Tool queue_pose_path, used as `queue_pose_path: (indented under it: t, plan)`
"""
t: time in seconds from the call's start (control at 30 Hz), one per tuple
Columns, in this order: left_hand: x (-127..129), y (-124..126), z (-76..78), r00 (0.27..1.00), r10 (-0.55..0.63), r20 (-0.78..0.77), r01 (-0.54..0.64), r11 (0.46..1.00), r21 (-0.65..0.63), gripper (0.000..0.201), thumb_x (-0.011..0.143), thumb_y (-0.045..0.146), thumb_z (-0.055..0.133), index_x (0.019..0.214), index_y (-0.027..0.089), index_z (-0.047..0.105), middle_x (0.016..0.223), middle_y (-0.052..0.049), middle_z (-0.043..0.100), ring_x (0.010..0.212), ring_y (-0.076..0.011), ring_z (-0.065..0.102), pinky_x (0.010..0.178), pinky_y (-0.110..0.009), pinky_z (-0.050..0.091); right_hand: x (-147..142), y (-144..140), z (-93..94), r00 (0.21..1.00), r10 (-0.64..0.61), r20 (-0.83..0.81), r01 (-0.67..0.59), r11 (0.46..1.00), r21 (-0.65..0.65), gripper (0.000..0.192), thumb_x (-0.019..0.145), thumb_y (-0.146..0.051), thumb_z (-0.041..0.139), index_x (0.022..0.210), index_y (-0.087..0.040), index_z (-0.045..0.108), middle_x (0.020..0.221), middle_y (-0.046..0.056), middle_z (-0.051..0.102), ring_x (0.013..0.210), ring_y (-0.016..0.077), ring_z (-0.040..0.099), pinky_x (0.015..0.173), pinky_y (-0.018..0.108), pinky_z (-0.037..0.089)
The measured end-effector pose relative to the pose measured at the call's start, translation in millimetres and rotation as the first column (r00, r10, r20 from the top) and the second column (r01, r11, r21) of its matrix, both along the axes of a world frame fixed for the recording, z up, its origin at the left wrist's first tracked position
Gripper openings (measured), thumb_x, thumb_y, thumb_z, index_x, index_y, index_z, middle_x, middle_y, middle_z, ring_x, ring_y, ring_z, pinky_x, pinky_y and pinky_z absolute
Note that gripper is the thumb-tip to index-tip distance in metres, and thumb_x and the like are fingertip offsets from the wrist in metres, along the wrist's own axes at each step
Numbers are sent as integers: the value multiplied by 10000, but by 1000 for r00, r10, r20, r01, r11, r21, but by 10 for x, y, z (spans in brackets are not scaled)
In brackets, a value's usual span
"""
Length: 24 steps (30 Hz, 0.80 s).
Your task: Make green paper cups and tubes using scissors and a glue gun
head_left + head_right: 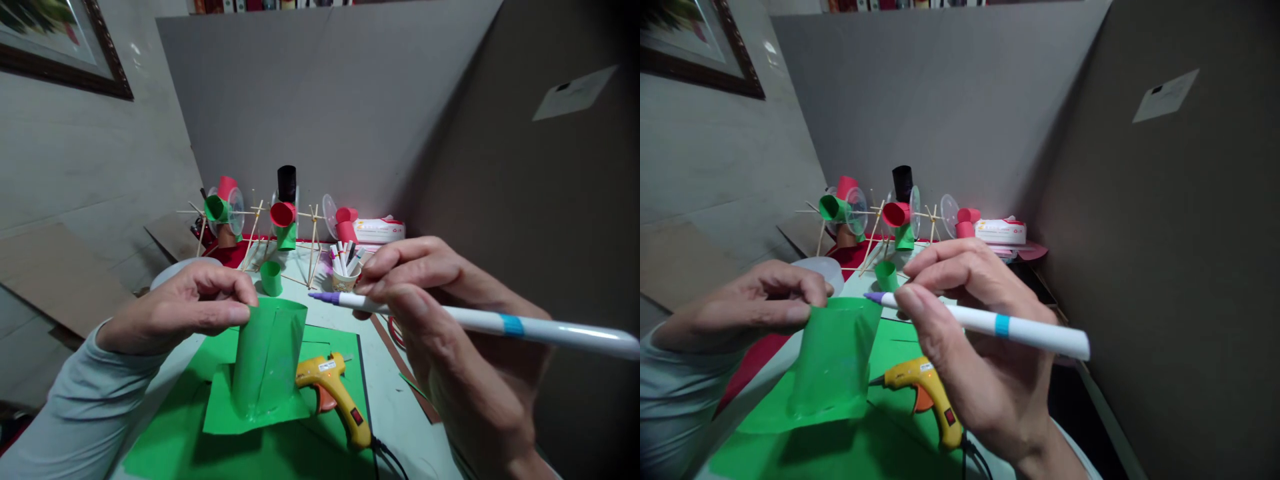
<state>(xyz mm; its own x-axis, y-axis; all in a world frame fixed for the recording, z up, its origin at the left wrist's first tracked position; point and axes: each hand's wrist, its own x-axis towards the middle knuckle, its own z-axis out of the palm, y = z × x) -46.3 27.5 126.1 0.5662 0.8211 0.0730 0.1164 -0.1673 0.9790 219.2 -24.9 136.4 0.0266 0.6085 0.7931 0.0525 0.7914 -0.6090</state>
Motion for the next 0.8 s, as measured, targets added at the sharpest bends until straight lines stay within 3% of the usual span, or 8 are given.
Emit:
queue_pose_path:
  t: [0.13,0.23,0.3,0.4,0.63,0.8]
  plan:
    - [34,43,-4,999,5,-42,-3,999,47,239,799,452,744,711,230,754,559,33,432,495,-85,297,441,-224,211,68,-10,38,995,9,-103,-13,999,-38,120,917,-216,700,817,-193,762,905,52,674,891,212,649,911,404,509]
    - [109,114,-30,978,107,-178,-72,979,193,164,788,394,762,739,240,790,625,8,607,550,-99,445,486,-198,342,113,-17,80,990,-16,-141,11,999,-37,107,897,-224,728,802,-205,775,867,50,665,926,223,625,959,417,500]
    - [170,169,-67,950,187,-250,-117,956,270,115,770,354,777,757,243,806,705,-8,706,634,-124,548,562,-193,424,138,-24,107,988,-20,-154,14,999,-41,99,892,-213,734,805,-214,781,866,46,660,953,226,617,934,402,512]
    - [249,246,-140,930,229,-286,-143,946,292,105,761,328,774,758,231,815,720,-12,743,665,-136,595,603,-195,462,164,-32,135,987,-30,-159,21,998,-56,107,897,-214,727,799,-226,769,891,40,652,962,226,621,827,373,539]
    - [329,397,-267,966,191,-172,-170,977,132,33,701,215,825,718,186,827,595,-2,659,527,-69,434,466,-162,321,193,-20,165,983,-44,-178,43,999,-7,124,916,-181,688,795,-178,716,890,31,647,827,192,654,683,326,535]
    - [247,420,-339,998,58,-13,-58,998,24,327,697,441,820,562,158,726,508,15,486,458,-75,334,414,-218,228,227,-49,209,981,-46,-190,37,998,-52,116,891,-223,715,788,-168,716,897,37,673,836,205,659,652,309,519]
